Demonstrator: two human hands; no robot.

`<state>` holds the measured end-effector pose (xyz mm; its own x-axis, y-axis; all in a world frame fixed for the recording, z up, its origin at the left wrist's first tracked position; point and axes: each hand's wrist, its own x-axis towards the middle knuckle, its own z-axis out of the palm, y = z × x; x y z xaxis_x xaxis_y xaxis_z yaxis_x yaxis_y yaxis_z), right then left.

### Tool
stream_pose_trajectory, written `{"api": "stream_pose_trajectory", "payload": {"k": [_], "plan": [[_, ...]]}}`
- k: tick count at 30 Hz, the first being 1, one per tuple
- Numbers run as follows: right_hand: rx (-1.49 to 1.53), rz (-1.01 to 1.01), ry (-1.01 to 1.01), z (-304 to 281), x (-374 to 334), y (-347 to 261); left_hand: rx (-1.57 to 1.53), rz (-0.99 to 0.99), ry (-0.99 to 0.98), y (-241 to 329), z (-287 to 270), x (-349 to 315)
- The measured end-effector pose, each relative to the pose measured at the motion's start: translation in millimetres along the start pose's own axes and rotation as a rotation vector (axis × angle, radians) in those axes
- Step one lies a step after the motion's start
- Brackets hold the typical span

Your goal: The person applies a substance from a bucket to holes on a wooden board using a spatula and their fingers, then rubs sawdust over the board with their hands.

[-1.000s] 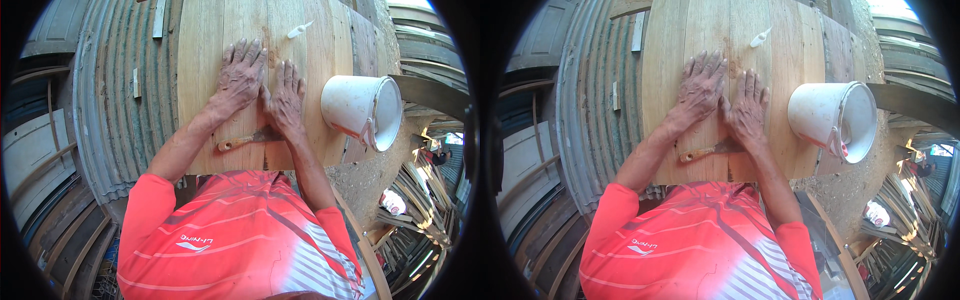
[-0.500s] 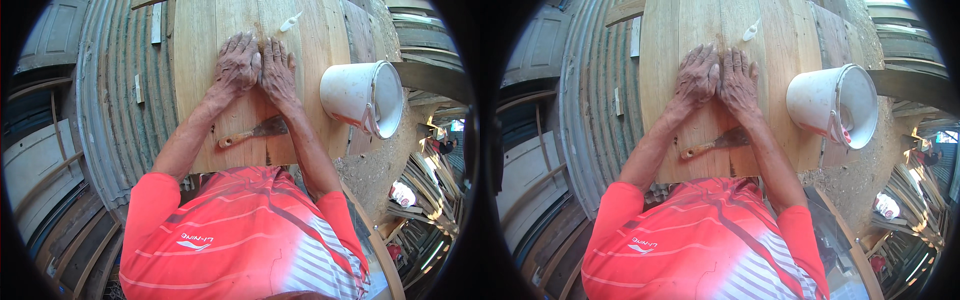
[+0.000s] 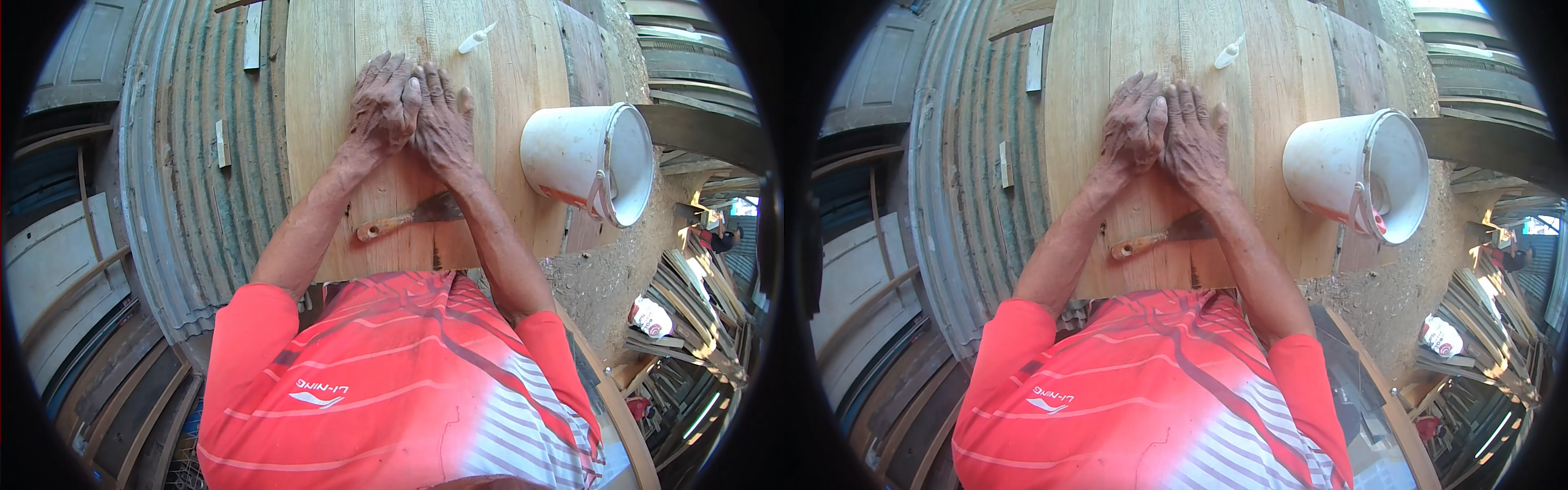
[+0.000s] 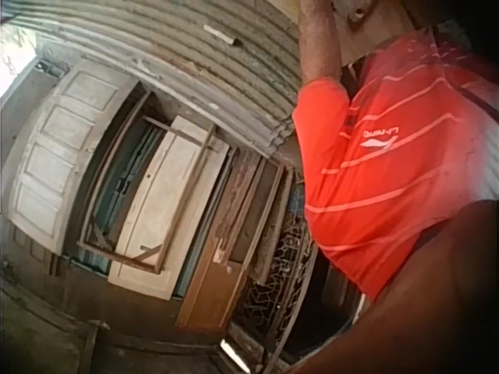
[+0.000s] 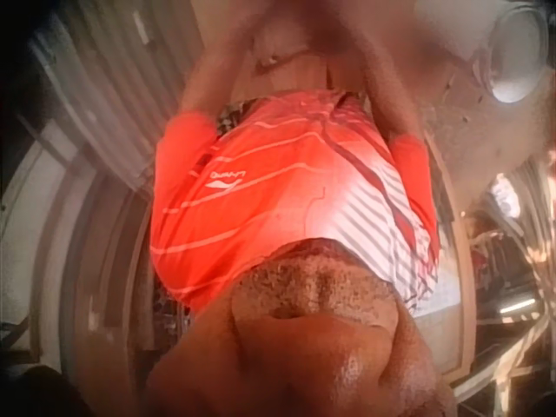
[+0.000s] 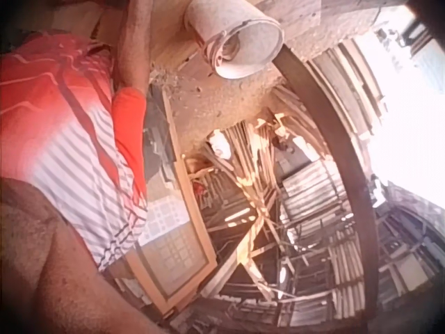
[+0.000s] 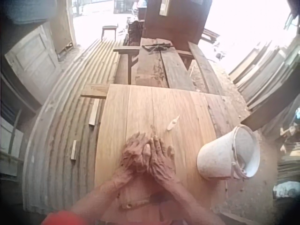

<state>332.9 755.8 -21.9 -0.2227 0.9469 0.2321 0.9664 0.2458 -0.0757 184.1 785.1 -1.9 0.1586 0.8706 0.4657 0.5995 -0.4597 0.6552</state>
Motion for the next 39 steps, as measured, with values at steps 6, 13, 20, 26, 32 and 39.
{"api": "stream_pose_trajectory", "payload": {"k": [6, 13, 20, 26, 32, 39], "plan": [[0.041, 0.037, -0.065, -16, -5, 1, 0.016, -0.012, -0.043, 2, 3, 1], [0.025, 0.092, -0.093, -26, -20, 9, 0.271, 0.101, -0.108, -8, 18, 21], [0.107, 0.124, -0.078, -36, -33, -5, 0.14, 0.1, -0.06, -15, 17, 32], [0.056, 0.058, -0.066, -31, -30, -3, -0.006, 0.056, 0.012, -20, 15, 31], [0.024, 0.056, -0.025, -21, -20, -2, -0.05, 0.043, 0.015, -18, 13, 31], [0.221, 0.217, 0.079, -26, -12, 10, 0.249, 0.081, -0.02, -15, 19, 31]]}}
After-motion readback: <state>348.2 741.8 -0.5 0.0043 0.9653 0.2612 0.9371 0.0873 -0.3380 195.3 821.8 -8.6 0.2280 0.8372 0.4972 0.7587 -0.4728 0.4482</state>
